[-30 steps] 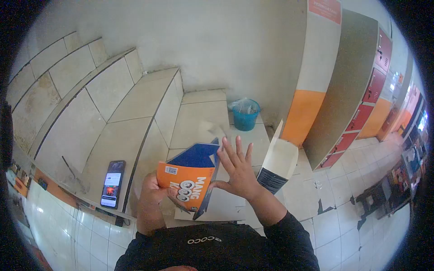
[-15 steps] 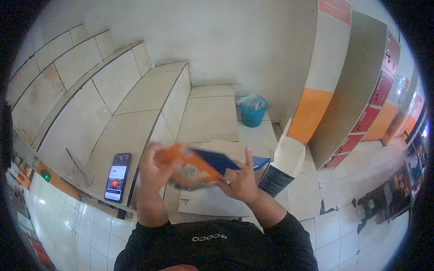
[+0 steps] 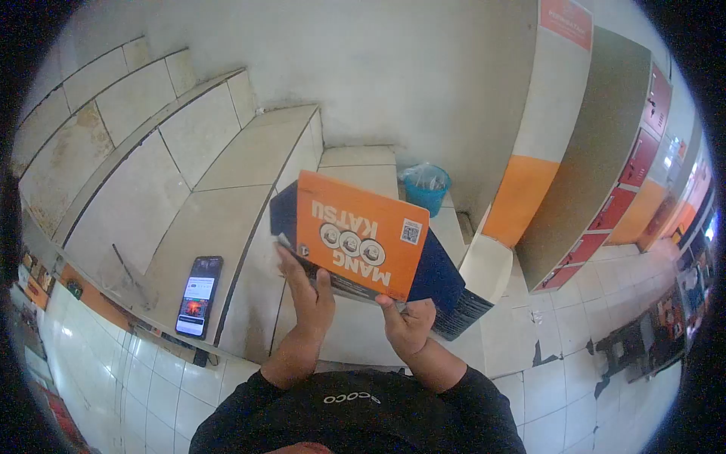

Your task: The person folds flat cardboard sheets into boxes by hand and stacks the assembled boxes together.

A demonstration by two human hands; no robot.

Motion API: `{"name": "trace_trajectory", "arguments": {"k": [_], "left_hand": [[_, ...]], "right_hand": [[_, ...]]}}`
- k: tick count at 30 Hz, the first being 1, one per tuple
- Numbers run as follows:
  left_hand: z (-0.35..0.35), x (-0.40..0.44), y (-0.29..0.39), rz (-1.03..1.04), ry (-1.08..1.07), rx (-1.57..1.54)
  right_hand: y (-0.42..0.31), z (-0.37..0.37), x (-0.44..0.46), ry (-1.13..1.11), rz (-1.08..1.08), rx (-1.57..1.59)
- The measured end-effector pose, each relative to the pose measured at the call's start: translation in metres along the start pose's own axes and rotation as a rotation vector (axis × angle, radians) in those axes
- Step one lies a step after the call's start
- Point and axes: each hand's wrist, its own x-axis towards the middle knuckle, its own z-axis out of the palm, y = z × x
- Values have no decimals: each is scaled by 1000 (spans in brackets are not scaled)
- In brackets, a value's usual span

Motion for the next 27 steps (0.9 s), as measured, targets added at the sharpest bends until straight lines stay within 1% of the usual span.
{"name": "trace_trajectory", "arguments": {"k": [1, 3, 5, 6, 7, 9, 10, 12, 13, 14, 15, 17, 18, 19, 21, 22, 23, 25, 27], "left_hand": [[-1, 2, -3, -25, -60, -63], [-4, 11, -10, -79, -182, -192], [-15, 24, -7, -90, -256, -346], [-19, 27, -5, -98, -291, -425], [-17, 26, -6, -140, -251, -525], [-12, 24, -7, -223, -168, -725], [-13, 23, -6, -245, -154, -770], [-16, 20, -1, -288, -122, -863], [-16, 20, 0, -271, -72, -883], [-15, 19, 1, -255, -22, -902], [-15, 18, 1, -241, 26, -921], [-17, 22, -1, -313, 124, -905], [-20, 26, -2, -336, 162, -929], [-22, 31, -3, -356, 201, -954], [-27, 34, -1, -310, 162, -1069], [-30, 35, 3, -278, 133, -1098], [-32, 34, 5, -249, 103, -1124], [-32, 30, 5, -263, 49, -1130], [-34, 29, 9, -245, 18, -1158]], "right_hand": [[-1, -1, -2, -13, -21, -42], [4, -3, -11, -71, 57, -57], [15, -4, -11, -70, 39, -65], [24, -4, -8, -44, -15, -67], [28, -4, -4, -19, -68, -68], [20, 1, 11, 98, 1, 93], [18, 3, 18, 160, 34, 175], [24, -3, 31, 95, -47, -164], [27, -8, 38, 61, -87, -335], [19, -17, 48, -147, -45, -548], [19, -15, 50, -106, -116, -662], [18, -5, 50, -16, -258, -889], [22, -2, 44, -59, -263, -906], [26, 3, 37, -54, -217, -792], [34, 12, 27, -47, -130, -562], [40, 14, 26, -53, -161, -551], [38, 15, 28, -45, -134, -523], [29, 15, 30, -30, -75, -463], [23, 13, 32, 8, -64, -522]]}}
